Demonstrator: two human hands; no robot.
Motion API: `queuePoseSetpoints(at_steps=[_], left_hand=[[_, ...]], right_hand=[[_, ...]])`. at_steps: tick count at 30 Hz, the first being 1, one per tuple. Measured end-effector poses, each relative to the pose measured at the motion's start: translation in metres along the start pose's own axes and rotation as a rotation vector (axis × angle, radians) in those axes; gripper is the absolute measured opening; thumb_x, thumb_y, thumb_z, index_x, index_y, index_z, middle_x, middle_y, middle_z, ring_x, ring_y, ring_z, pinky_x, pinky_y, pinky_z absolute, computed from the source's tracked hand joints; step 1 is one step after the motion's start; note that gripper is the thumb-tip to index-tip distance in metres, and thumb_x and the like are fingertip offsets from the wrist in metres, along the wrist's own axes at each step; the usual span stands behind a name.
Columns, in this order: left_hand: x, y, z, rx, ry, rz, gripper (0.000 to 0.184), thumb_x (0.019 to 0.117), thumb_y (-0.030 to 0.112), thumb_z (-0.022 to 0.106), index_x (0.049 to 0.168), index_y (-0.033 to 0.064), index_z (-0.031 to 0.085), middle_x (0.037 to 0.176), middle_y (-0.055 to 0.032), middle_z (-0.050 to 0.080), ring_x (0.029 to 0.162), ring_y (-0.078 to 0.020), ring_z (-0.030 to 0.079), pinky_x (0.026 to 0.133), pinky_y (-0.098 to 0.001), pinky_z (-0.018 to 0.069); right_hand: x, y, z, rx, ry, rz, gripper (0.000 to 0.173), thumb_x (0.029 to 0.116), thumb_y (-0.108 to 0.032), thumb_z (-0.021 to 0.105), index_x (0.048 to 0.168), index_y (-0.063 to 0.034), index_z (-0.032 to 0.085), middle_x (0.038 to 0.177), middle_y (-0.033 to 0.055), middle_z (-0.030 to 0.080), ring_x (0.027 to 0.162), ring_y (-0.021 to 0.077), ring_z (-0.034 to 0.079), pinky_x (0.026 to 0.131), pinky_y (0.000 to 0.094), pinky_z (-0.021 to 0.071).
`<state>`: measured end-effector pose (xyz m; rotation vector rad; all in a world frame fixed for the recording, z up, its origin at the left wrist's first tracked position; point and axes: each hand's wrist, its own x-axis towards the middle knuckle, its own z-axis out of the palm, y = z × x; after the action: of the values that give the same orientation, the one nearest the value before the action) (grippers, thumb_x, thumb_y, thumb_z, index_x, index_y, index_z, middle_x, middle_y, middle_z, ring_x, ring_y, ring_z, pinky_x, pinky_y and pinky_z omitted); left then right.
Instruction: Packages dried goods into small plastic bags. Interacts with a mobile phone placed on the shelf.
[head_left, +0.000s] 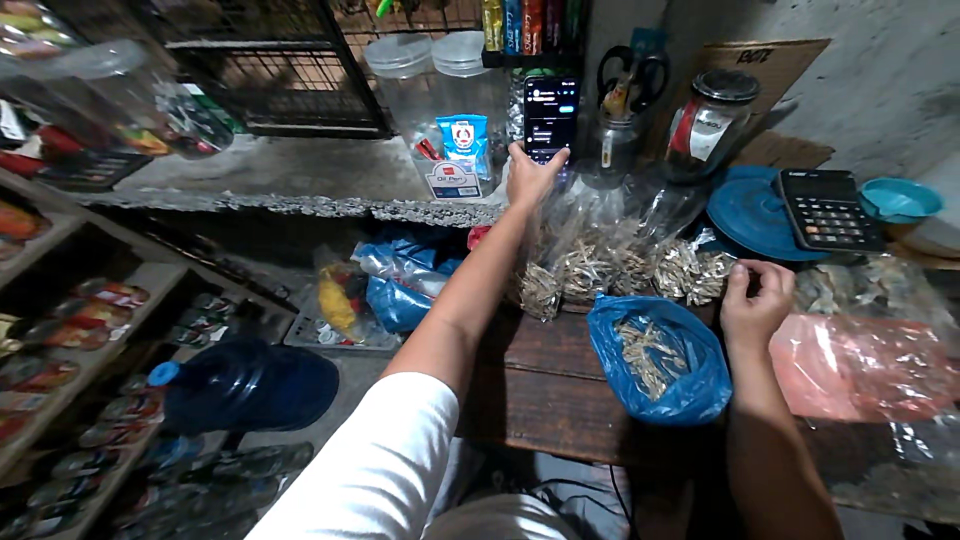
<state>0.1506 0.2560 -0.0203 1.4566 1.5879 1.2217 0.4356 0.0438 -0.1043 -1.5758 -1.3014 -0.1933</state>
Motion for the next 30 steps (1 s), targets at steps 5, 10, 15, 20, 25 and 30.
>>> queuePoseSetpoints(at_steps=[5,10,15,20,25,30], left_hand=[[0.001,-0.019,-0.006,-0.229,-0.162,0.13,0.087,0.0879,0.022,0.08,0.151,0.0008,0.023,0.131,-0.0242,0.058,0.115,-0.0272,0.064,0.099,-0.0452,0.0522],[-0.004,-0.017,-0.029,-0.327,-0.356,0.162,0.08,0.0882,-0.011,0.065,0.15,-0.0024,0.015,0.132,-0.0227,0.053,0.105,-0.0134,0.064,0.09,-0.0271,0.0537],[0.003,-0.022,-0.037,-0.327,-0.376,0.129,0.073,0.0879,-0.014,0.054,0.151,0.0004,0.022,0.127,-0.0181,0.056,0.101,-0.0139,0.062,0.087,-0.0294,0.053],[0.01,-0.031,-0.037,-0.482,-0.336,0.141,0.059,0.0891,-0.014,0.05,0.144,-0.0045,0.031,0.109,-0.0103,0.059,0.087,-0.0073,0.061,0.078,-0.023,0.0514],[0.003,-0.023,-0.036,-0.391,-0.346,0.146,0.045,0.0933,-0.01,0.053,0.137,-0.0063,0.041,0.112,-0.012,0.059,0.091,-0.0068,0.06,0.083,-0.0227,0.051],[0.003,-0.021,-0.033,-0.365,-0.34,0.156,0.036,0.098,-0.004,0.054,0.133,-0.007,0.045,0.114,-0.0142,0.058,0.095,-0.0096,0.06,0.086,-0.0246,0.0511]], right_hand=[[0.0,-0.002,-0.001,-0.012,-0.018,0.013,0.039,0.1028,-0.023,0.052,0.113,0.0107,0.068,0.121,0.0353,0.061,0.116,0.0464,0.059,0.102,0.0521,0.0461],[0.001,-0.005,-0.003,-0.02,-0.031,0.025,0.04,0.1033,-0.024,0.05,0.114,0.0109,0.068,0.122,0.036,0.06,0.118,0.0473,0.059,0.102,0.0526,0.0456],[0.001,-0.004,-0.003,-0.013,-0.024,0.038,0.039,0.1028,-0.023,0.051,0.113,0.0108,0.068,0.122,0.036,0.06,0.116,0.0464,0.059,0.101,0.0512,0.0468],[0.0,-0.006,-0.003,-0.01,-0.025,0.04,0.039,0.1031,-0.022,0.051,0.114,0.0112,0.068,0.122,0.0362,0.06,0.116,0.0456,0.059,0.101,0.0506,0.0468],[0.0,-0.004,-0.002,-0.005,-0.014,0.034,0.038,0.1029,-0.021,0.051,0.113,0.0121,0.067,0.122,0.0358,0.06,0.114,0.0443,0.059,0.1,0.0481,0.0472],[0.0,-0.003,-0.001,-0.004,-0.013,0.037,0.037,0.1033,-0.02,0.051,0.113,0.0111,0.068,0.121,0.0347,0.06,0.115,0.0426,0.059,0.1,0.0465,0.0472]])
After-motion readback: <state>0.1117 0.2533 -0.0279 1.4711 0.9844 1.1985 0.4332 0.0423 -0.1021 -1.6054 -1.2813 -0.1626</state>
